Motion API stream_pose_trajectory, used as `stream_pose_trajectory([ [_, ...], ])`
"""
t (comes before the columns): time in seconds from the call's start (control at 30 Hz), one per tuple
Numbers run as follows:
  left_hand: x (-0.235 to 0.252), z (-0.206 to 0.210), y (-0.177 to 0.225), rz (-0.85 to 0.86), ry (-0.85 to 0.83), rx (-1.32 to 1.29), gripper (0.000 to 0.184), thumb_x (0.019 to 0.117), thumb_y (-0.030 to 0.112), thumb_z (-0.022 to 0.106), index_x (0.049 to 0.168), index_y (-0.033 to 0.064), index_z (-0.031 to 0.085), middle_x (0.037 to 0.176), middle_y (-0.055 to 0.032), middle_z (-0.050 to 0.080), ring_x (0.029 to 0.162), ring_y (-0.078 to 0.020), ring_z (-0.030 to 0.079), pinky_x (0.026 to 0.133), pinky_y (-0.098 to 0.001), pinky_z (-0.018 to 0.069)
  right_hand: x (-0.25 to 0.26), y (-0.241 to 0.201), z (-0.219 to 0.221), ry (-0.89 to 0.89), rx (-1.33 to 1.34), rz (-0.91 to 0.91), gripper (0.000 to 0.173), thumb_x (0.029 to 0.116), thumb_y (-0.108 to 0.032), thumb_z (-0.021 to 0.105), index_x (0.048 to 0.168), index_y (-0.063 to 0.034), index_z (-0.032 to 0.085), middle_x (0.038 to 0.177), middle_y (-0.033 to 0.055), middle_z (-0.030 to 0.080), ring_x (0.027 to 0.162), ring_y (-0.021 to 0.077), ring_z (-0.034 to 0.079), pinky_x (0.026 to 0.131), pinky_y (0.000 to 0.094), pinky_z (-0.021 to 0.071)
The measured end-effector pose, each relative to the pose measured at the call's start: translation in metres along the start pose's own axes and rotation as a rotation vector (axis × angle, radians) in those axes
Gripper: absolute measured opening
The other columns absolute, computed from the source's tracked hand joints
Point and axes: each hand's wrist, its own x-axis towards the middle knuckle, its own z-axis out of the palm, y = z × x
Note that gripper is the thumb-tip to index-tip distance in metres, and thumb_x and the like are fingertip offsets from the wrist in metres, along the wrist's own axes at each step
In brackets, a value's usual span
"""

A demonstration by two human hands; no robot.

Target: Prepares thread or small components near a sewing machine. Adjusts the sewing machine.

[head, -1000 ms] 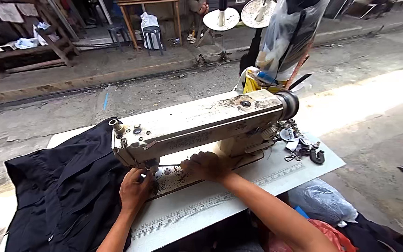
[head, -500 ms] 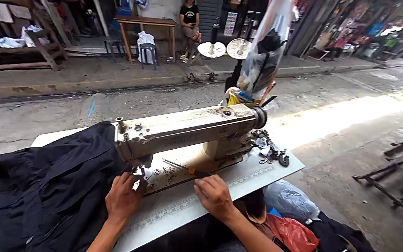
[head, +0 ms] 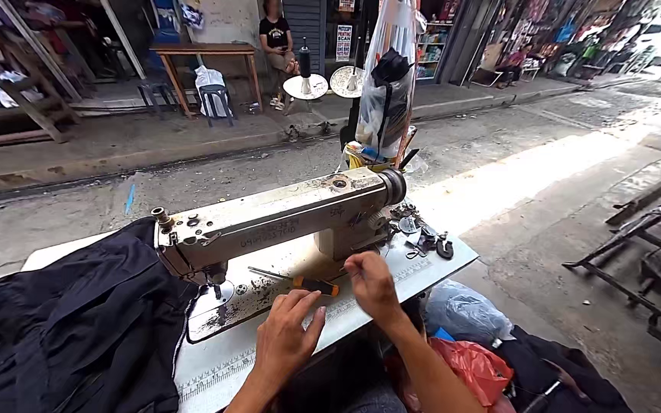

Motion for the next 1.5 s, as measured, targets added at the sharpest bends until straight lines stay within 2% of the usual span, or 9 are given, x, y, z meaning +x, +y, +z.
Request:
stream_pose_trajectory([
  [0.2,-0.014,-0.014,-0.020,-0.192,0.056,-0.360,0.022,0.0933,0.006,0.059,0.107,0.0033,0.076,0.101,-0.0056,0.073,0.093,-0.0117,0.068,0.078,-0.0257,0.0564,0.059,0.078,0.002,0.141,-0.076,-0.022,0.019,0.0967,-0.018,0.068,0.101,-0.0011,0.077,0.095,0.0170,0.069,0.095,0.0361,0.065,0.086,0.0553,0.0496],
  [0.33,-0.021,-0.027,-0.024,-0.463,0.152,-0.748,0.047,0.0896,0.000,0.068,0.133,-0.0053,0.051,0.094,0.0015,0.074,0.083,-0.0062,0.072,0.074,-0.0233,0.0607,0.038,0.066,0.004,0.347,0.066,-0.065,0.024,0.0958,-0.015,0.070,0.107,0.0056,0.074,0.097,0.0186,0.072,0.089,0.0241,0.069,0.081,0.0383,0.0571],
  [0.4,-0.023,-0.038,-0.029,-0.566,0.161,-0.860,0.046,0.0895,-0.004,0.068,0.134,-0.0059,0.053,0.092,0.0016,0.075,0.083,-0.0068,0.072,0.078,-0.0244,0.0603,0.015,0.032,0.008,0.365,0.142,-0.026,0.023,0.0977,-0.013,0.066,0.102,0.0089,0.072,0.090,0.0142,0.069,0.082,0.0099,0.065,0.076,0.0223,0.0538],
  [0.53,-0.023,-0.047,-0.035,-0.638,0.143,-0.959,0.041,0.0905,-0.005,0.067,0.130,-0.0045,0.055,0.090,0.0024,0.075,0.083,-0.0062,0.071,0.077,-0.0237,0.0595,-0.044,-0.046,0.036,-0.012,0.520,0.138,0.017,0.0956,-0.009,0.065,0.095,0.0064,0.073,0.085,0.0048,0.069,0.076,0.0004,0.064,0.072,0.0160,0.0538],
  [0.67,-0.023,-0.048,-0.033,-0.635,0.147,-0.984,0.042,0.0904,-0.007,0.065,0.131,-0.0057,0.053,0.090,0.0023,0.074,0.083,-0.0069,0.072,0.079,-0.0244,0.0602,-0.074,-0.082,0.059,-0.243,0.952,0.535,0.016,0.0985,-0.005,0.058,0.099,0.0008,0.073,0.081,-0.0053,0.068,0.070,-0.0023,0.061,0.065,0.0152,0.0518],
  [0.8,-0.027,-0.050,-0.035,-0.614,0.149,-1.004,0.042,0.0911,-0.007,0.063,0.132,-0.0064,0.051,0.091,0.0018,0.074,0.085,-0.0079,0.072,0.080,-0.0250,0.0602,-0.072,-0.094,0.061,-0.320,1.172,0.764,0.022,0.1018,-0.004,0.048,0.099,-0.0020,0.070,0.077,-0.0057,0.064,0.064,0.0000,0.058,0.061,0.0168,0.0517],
  [1.1,-0.029,-0.051,-0.035,-0.563,0.154,-1.007,0.047,0.0890,-0.009,0.064,0.133,-0.0081,0.049,0.090,0.0020,0.075,0.084,-0.0084,0.073,0.080,-0.0260,0.0613,-0.066,-0.099,0.061,-0.328,1.267,0.848,0.022,0.1000,-0.002,0.049,0.089,-0.0055,0.068,0.071,-0.0061,0.061,0.060,-0.0003,0.056,0.058,0.0160,0.0510],
  [1.23,-0.037,-0.054,-0.040,-0.472,0.047,-0.912,0.017,0.0918,-0.001,0.067,0.108,-0.0043,0.071,0.093,0.0020,0.074,0.085,-0.0033,0.070,0.078,-0.0222,0.0600,-0.069,-0.089,0.060,-0.551,1.459,0.990,0.028,0.1022,-0.012,0.046,0.081,-0.0143,0.064,0.067,-0.0078,0.058,0.059,0.0007,0.057,0.057,0.0183,0.0525],
  [1.5,-0.054,-0.059,-0.063,-0.340,-0.082,-0.886,0.006,0.0918,0.003,0.067,0.092,0.0009,0.073,0.098,0.0013,0.067,0.091,-0.0025,0.066,0.075,-0.0201,0.0592,-0.084,-0.079,0.074,-0.787,1.677,1.099,0.022,0.0969,-0.021,0.057,0.077,-0.0183,0.066,0.065,-0.0080,0.056,0.057,0.0015,0.057,0.058,0.0189,0.0530],
])
